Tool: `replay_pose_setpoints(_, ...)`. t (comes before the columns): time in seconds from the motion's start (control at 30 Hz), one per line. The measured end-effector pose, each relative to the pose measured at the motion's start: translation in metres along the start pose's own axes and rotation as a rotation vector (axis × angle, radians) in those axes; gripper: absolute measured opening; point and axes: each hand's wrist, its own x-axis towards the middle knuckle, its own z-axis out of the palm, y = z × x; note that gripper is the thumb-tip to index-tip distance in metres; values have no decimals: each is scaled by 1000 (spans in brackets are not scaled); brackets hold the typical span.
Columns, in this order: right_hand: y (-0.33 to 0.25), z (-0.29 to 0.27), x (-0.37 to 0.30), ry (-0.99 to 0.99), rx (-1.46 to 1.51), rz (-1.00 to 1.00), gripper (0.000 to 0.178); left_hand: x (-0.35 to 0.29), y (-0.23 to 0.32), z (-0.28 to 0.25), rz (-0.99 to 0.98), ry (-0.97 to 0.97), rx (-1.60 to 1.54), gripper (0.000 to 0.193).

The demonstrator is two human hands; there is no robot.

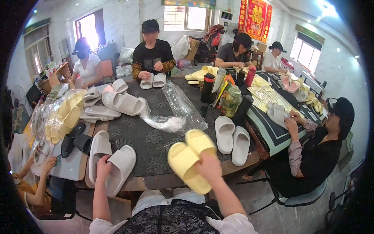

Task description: Inspecting manufactured slippers and arranging them on a workbench.

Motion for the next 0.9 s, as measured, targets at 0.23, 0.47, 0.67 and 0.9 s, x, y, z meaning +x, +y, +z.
replay_pose_setpoints(0.23, 109, -81, 65, 341, -233, 241, 23, -26, 63, 56, -62, -388, -481, 39)
replay_pose_setpoints(0.47, 149, -74, 95, 197, 27, 322, 54, -64, 116, 106, -124, -473, -643, 92)
replay_pose_setpoints(0.67, 80, -38, 45, 622, -216, 142, 77, -59, 149, 49, -8, -515, -136, 100)
replay_pose_setpoints(0.9, -23, 2, 20, -229, 406, -376, 69, 5, 95, 39, 268, 42, 140, 71)
